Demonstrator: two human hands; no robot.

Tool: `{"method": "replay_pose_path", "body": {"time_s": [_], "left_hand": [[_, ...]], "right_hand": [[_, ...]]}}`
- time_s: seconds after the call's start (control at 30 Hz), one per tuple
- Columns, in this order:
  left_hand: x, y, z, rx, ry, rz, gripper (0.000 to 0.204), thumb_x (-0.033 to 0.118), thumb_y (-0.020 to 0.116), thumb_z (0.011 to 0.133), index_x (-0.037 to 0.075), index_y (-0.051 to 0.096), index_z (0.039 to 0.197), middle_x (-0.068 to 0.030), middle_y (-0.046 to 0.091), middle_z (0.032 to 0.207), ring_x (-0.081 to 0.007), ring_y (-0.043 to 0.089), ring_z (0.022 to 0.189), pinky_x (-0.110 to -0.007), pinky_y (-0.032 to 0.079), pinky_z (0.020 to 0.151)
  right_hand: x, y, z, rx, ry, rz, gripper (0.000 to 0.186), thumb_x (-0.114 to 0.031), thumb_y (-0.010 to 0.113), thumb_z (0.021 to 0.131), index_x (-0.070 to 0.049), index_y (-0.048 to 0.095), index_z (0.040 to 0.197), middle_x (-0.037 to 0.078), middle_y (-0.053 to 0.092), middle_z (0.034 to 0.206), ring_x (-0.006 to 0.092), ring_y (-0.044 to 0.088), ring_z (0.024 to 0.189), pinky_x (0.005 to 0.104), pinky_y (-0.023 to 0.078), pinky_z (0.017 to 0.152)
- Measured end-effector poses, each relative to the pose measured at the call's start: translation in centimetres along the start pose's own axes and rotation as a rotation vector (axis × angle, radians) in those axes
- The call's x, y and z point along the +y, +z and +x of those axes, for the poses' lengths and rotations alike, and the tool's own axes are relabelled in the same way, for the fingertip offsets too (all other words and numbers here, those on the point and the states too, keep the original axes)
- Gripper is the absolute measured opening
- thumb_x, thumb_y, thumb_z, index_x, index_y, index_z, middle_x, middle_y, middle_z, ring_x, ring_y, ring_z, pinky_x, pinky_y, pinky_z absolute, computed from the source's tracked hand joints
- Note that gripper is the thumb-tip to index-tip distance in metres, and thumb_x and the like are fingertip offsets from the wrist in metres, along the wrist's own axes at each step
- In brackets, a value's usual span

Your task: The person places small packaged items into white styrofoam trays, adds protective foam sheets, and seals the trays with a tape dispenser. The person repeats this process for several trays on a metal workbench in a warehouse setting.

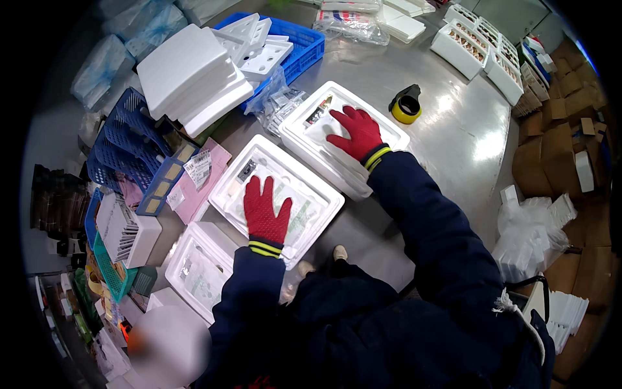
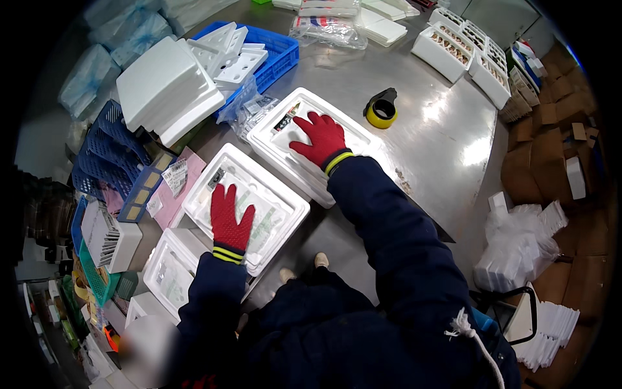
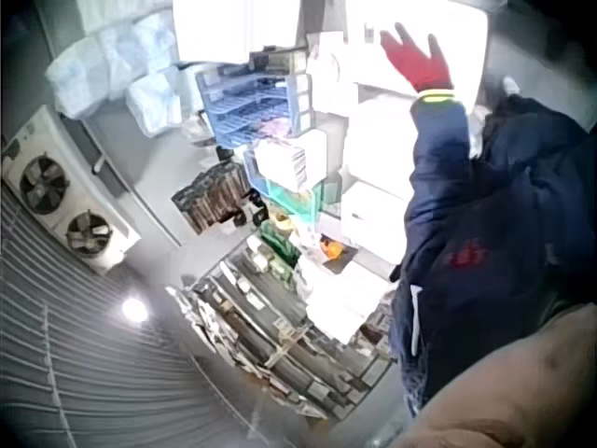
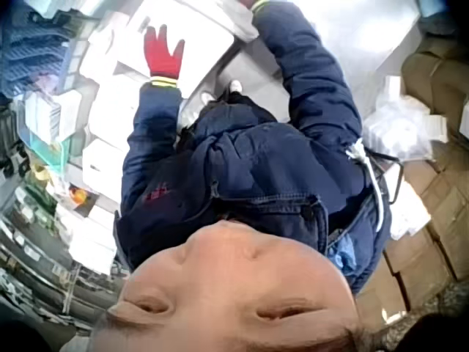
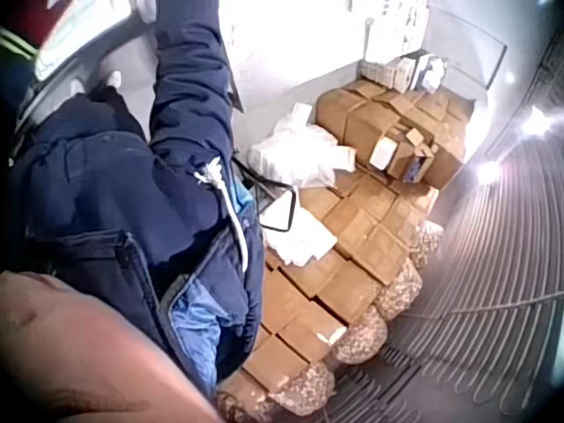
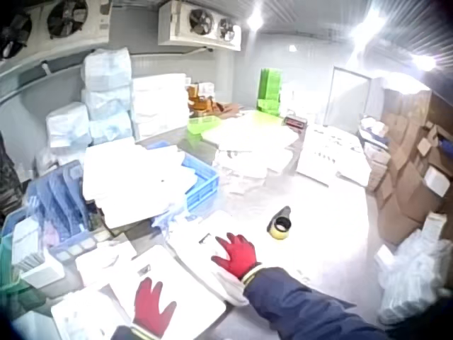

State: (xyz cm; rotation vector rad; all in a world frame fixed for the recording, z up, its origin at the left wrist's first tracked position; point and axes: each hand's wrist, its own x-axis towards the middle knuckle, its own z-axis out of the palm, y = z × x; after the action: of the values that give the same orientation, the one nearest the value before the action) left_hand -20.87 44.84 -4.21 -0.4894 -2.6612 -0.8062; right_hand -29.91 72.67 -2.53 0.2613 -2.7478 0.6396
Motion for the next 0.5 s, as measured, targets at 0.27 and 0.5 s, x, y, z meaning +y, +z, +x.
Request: {"method": "replay_pose_path", "body": {"time_s": [0.27, 0.5], "left_hand": [[-0.1, 3.9, 4.9, -0.003, 0.026, -0.103, 0.059, 0.027, 0.068, 0.075, 0.006, 0.046, 0.126, -0.0219, 0.037, 0.134, -0.0384, 0.035, 0.123, -0.046, 0.027, 0.103], [-5.7, -0.3, 15.7, 0.461, -0.174, -0.451, 0.076, 0.022, 0.076, 0.070, -0.002, 0.036, 0.129, -0.0222, 0.040, 0.131, -0.0354, 0.037, 0.123, -0.042, 0.028, 0.103]], "right_hand": [[1.8, 4.0, 2.0, -0.131, 0.109, -0.239, 0.062, -0.062, 0.055, 0.072, -0.027, 0.053, 0.123, 0.013, 0.034, 0.139, 0.0413, 0.031, 0.123, 0.0625, 0.026, 0.095], [1.6, 3.4, 2.9, -0.210, 0.079, -0.316, 0.065, -0.060, 0.056, 0.072, -0.024, 0.050, 0.126, 0.016, 0.033, 0.139, 0.0412, 0.031, 0.123, 0.0599, 0.031, 0.089]]}}
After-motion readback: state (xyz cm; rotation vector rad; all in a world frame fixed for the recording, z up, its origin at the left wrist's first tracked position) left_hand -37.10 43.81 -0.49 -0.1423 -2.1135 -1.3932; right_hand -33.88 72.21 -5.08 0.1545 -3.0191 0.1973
